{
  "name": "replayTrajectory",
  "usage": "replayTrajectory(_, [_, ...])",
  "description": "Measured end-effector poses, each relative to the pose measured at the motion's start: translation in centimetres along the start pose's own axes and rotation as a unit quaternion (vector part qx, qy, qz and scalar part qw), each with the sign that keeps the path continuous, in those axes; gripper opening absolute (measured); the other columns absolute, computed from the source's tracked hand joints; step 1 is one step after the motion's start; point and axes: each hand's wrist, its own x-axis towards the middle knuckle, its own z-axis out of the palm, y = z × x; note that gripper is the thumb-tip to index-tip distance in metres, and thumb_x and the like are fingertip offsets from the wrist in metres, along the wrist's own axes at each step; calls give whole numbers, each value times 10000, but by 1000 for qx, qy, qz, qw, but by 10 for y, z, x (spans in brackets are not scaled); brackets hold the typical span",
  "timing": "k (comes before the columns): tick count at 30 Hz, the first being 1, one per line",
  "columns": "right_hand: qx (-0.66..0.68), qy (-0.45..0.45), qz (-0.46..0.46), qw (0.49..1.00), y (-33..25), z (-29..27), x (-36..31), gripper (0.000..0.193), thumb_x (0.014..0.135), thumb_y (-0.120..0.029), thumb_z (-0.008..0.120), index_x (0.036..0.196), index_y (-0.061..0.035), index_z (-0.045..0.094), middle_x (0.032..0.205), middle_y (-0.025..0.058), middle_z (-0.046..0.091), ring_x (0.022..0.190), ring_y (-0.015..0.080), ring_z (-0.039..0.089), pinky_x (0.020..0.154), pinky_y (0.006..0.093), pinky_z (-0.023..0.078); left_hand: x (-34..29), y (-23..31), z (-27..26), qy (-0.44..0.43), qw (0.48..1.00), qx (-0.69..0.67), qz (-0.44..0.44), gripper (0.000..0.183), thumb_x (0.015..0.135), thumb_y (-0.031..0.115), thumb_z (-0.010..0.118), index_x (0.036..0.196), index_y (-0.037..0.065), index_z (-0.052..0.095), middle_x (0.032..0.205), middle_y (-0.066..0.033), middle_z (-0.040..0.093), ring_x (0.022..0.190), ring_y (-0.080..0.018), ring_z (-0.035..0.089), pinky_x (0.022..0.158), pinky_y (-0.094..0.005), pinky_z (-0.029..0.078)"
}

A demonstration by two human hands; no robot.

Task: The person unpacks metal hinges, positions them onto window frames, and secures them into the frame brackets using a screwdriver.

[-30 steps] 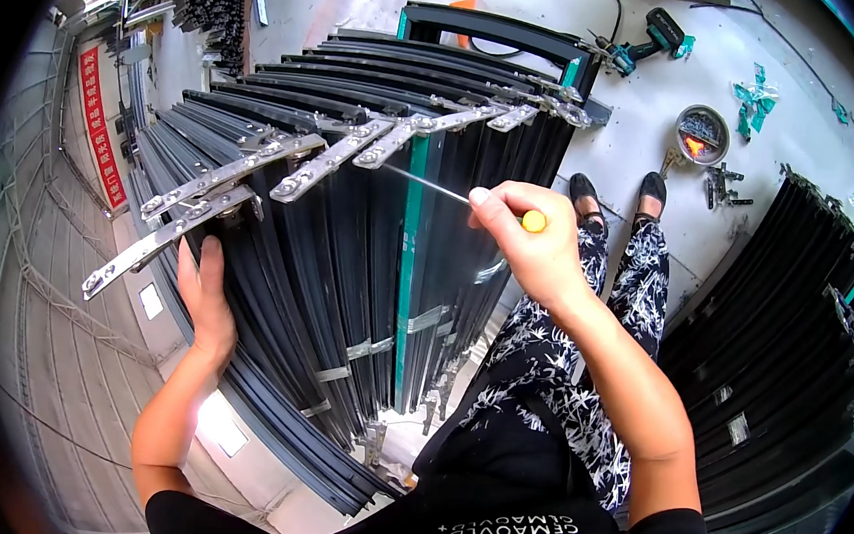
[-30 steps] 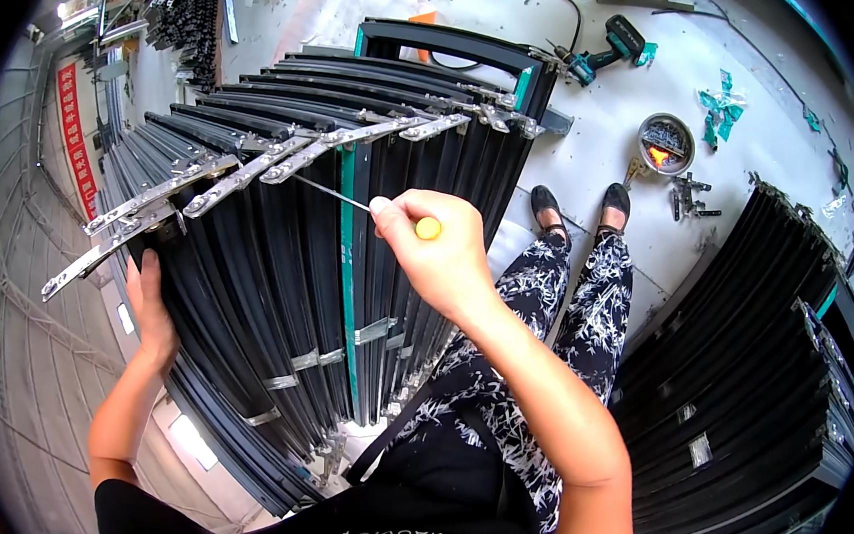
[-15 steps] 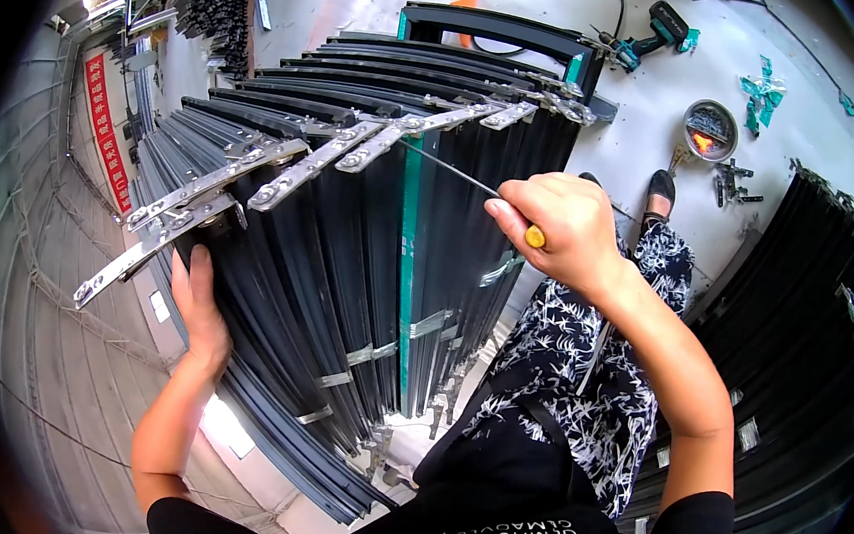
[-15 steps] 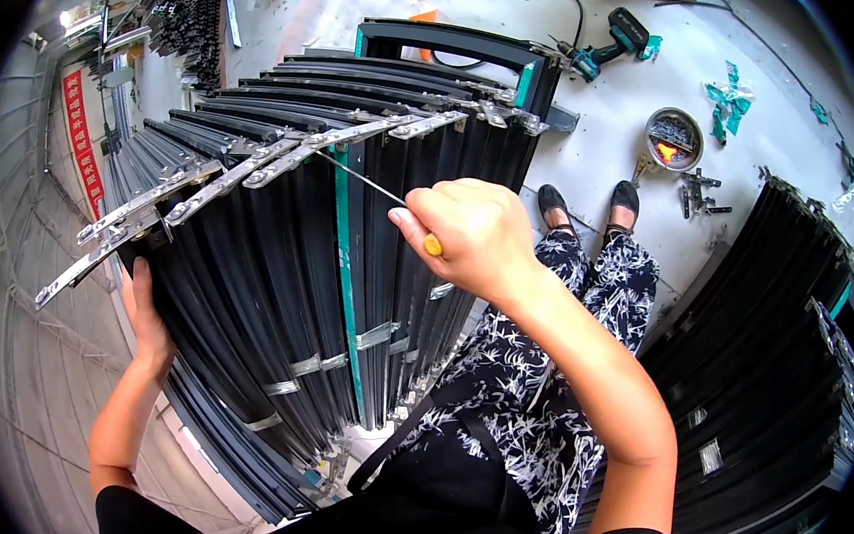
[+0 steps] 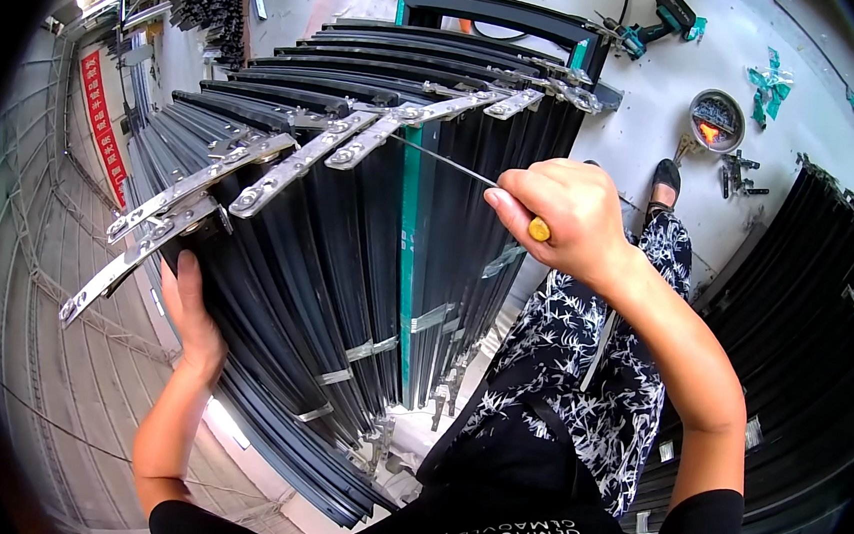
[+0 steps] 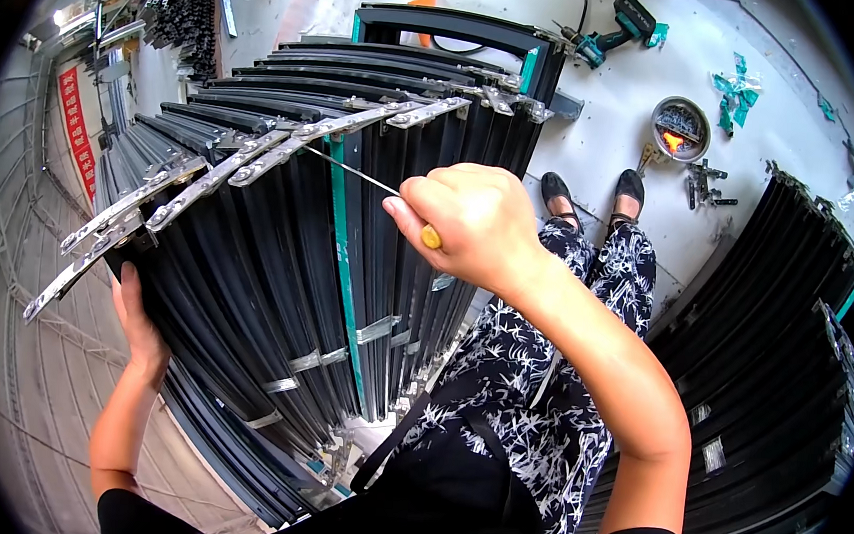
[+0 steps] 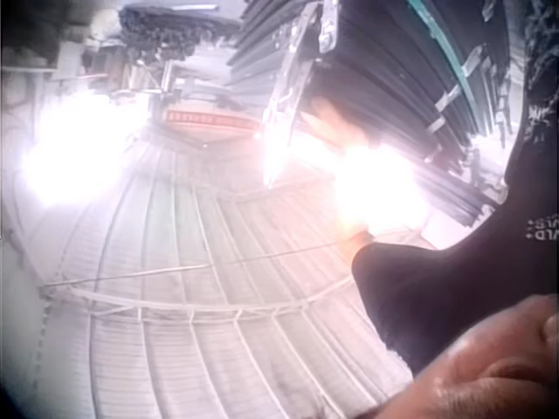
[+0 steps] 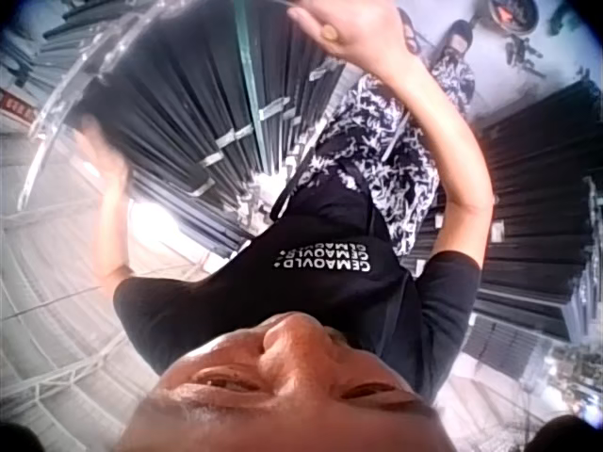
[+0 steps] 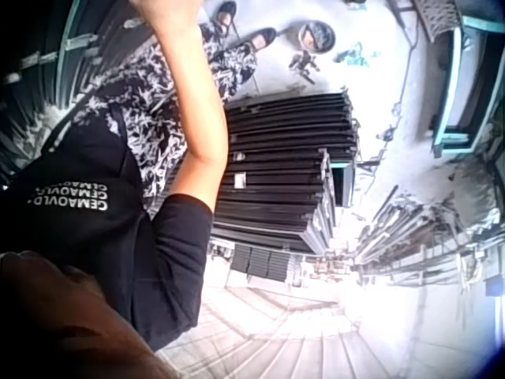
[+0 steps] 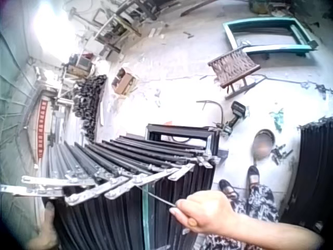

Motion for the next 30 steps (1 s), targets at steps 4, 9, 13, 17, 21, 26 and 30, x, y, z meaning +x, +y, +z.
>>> replayTrajectory(4, [-12, -16, -25, 1000, 1, 1, -1, 234, 802, -197, 745, 685, -95, 571, 572, 35, 511, 535, 224, 579, 498, 346, 483, -1, -1, -1, 1, 1000, 1, -2, 759, 950, 585, 517, 1443, 21, 396, 1359, -72, 504, 1219, -179, 473, 1064, -322, 336])
replayTrajectory(9, [-112, -106, -179, 972, 16, -11, 2, 163, 783, -188, 704, 820, -55, 617, 632, 7, 507, 600, 181, 566, 552, 325, 474, -1, 0, 0, -1, 1000, 3, -7, 766, 944, 589, 523, 1432, 11, 404, 1359, -81, 503, 1224, -186, 470, 1073, -323, 322])
replayTrajectory(13, [-190, -133, -295, 927, 44, -21, 18, 231, 742, -156, 633, 933, -25, 630, 701, -7, 513, 678, 154, 546, 613, 298, 446, 0, -1, -2, 1, 1000, -4, -16, 773, 940, 593, 528, 1424, 2, 410, 1359, -89, 503, 1227, -191, 467, 1079, -323, 311])
replayTrajectory(17, [-161, -110, -274, 942, 46, -21, 28, 189, 786, -227, 680, 750, -79, 569, 650, 7, 493, 625, 177, 539, 559, 316, 440, 0, 1, 1, 4, 1000, -5, -15, 765, 943, 592, 522, 1417, 1, 418, 1349, -86, 507, 1222, -188, 468, 1078, -322, 311])
replayTrajectory(21, [-102, -56, -138, 983, 34, -9, 20, 377, 813, -301, 728, 586, -130, 478, 551, 21, 473, 501, 212, 533, 469, 348, 438, -1, 3, 7, 14, 1000, 15, 10, 733, 962, 578, 492, 1425, 15, 422, 1331, -66, 514, 1212, -171, 472, 1066, -318, 329])
replayTrajectory(26, [229, -9, 333, 915, 16, 18, -9, 401, 908, -311, 671, 626, -31, 619, 551, 84, 552, 507, 152, 551, 506, 323, 434, -2, 2, -2, 6, 999, 33, 10, 746, 964, 577, 492, 1449, 17, 403, 1369, -75, 497, 1242, -181, 460, 1082, -322, 315])
replayTrajectory(30, [304, -51, 474, 825, -2, 18, -12, 434, 932, -335, 638, 653, -3, 656, 565, 28, 584, 531, 96, 493, 541, 284, 411, -4, 8, -2, -8, 999, 31, 0, 761, 952, 582, 511, 1413, -17, 426, 1363, -104, 510, 1250, -198, 450, 1094, -323, 285])
